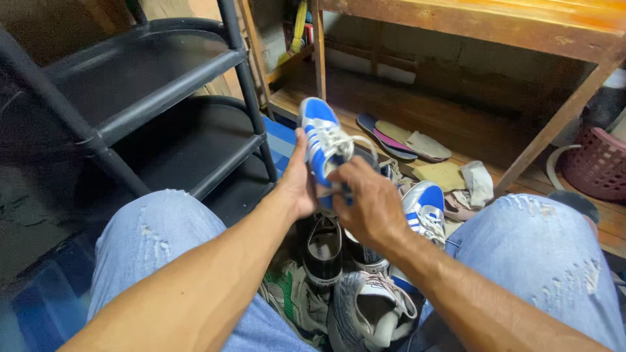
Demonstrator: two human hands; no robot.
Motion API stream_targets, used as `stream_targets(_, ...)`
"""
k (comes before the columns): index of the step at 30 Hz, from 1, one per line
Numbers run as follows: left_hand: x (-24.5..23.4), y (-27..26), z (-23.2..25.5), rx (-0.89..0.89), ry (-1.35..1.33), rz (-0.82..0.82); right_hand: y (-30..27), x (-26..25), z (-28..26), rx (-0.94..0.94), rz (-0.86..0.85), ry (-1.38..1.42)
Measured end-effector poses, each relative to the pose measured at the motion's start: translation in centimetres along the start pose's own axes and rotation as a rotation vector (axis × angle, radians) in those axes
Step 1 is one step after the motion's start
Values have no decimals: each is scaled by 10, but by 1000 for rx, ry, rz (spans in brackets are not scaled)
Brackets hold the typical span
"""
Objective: The person sits on the floor and handles multiple pairs of shoes, picking them up, turning them over, and placing them back into a pile. The person also removes and replaces insoles in some shoes.
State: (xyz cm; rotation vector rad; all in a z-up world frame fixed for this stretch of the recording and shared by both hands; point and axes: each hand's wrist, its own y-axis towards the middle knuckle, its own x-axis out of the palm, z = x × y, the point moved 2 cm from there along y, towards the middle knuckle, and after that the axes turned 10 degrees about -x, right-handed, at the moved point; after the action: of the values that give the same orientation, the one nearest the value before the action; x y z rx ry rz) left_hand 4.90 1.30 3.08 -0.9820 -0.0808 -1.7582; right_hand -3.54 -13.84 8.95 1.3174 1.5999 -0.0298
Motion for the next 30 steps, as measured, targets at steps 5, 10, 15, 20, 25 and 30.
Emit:
stream_targets(5,-3,-34,-12,58,-63,-63,-3,-5,-24,-155,12,144)
stream_targets(10,-13,-46,-23,31,-38,9,-4,5,-19,59,-85,174)
stream_targets(15,-21,-58,-25,85,52,86,-5,22,-18,-357,-37,-127)
stream_targets(20,-23,-68,-32,72,125,157,-6,37,-16,-10,-427,39)
stream_targets(25,-28,-71,-28,179,102,161,-9,40,-32,172,-396,-14)
stream_targets(30,-33,-73,-23,132,-37,150,-6,24,-37,15,-73,117)
